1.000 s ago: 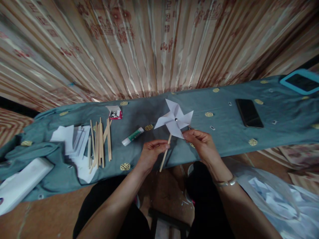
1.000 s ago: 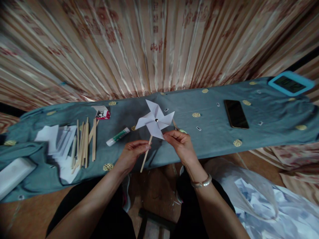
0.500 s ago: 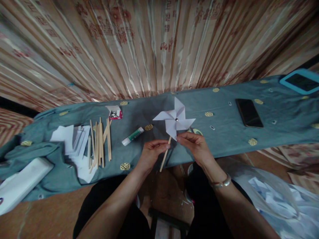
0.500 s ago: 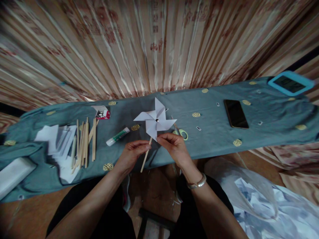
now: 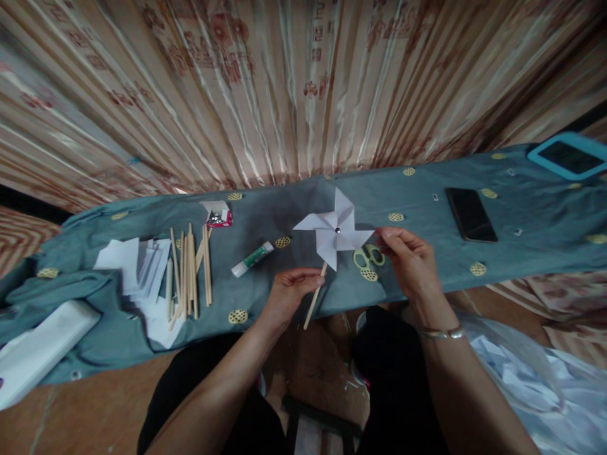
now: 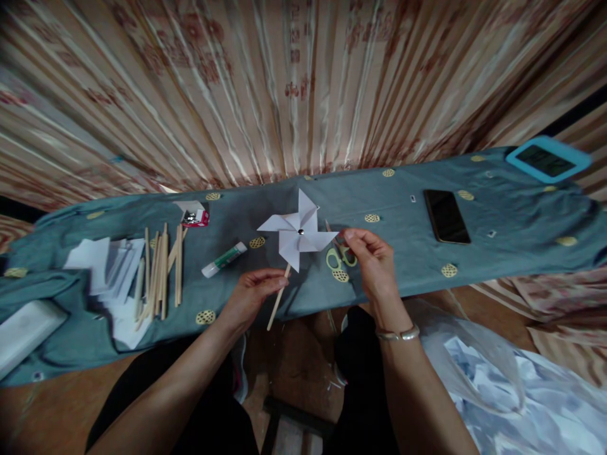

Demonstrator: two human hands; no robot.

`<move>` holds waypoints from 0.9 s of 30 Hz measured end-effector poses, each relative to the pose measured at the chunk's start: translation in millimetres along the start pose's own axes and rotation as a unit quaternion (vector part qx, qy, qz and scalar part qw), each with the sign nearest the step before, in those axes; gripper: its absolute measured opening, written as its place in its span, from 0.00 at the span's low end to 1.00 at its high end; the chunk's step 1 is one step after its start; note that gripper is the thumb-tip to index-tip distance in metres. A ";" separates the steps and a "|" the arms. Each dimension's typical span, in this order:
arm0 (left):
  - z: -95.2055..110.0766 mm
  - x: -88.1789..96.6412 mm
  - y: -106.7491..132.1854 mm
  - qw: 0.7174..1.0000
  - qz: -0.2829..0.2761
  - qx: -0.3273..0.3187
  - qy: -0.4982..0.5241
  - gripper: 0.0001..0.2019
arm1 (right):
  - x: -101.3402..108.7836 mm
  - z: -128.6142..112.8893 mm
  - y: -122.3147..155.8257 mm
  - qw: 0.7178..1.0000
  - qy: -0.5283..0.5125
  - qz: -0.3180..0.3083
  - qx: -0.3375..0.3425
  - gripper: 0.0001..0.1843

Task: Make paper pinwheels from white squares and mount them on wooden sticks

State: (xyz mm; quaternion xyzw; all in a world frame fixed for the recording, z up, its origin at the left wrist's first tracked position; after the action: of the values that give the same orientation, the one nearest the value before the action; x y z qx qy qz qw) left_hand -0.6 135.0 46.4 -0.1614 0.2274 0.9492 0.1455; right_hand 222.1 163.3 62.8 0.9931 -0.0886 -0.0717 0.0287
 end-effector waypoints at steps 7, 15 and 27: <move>-5.2 -4.6 1.5 1.000 -0.009 0.005 -0.012 0.11 | -3.0 1.9 -1.4 1.000 -0.005 -0.015 0.006 0.10; -4.3 0.0 0.5 1.000 -0.014 -0.008 -0.020 0.11 | -6.2 7.8 0.6 0.999 -0.001 -0.032 -0.028 0.09; 0.4 2.1 -0.7 1.000 0.005 -0.015 -0.009 0.10 | -16.8 13.3 7.4 0.996 0.025 -0.075 -0.040 0.10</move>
State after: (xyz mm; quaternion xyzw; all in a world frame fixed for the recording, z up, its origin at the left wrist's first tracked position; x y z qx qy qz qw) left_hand -2.3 136.3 45.7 -0.1536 0.2122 0.9548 0.1407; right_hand 202.5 158.4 52.5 0.9965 -0.0105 -0.0522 0.0649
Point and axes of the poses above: each hand's wrist, its own y-axis away from the middle knuckle, its own x-axis out of the back of the hand, z = x × y, the point moved 3 cm from there along -y, towards the middle knuckle, and after that the axes turned 13 degrees about -z, right-handed, at the moved point
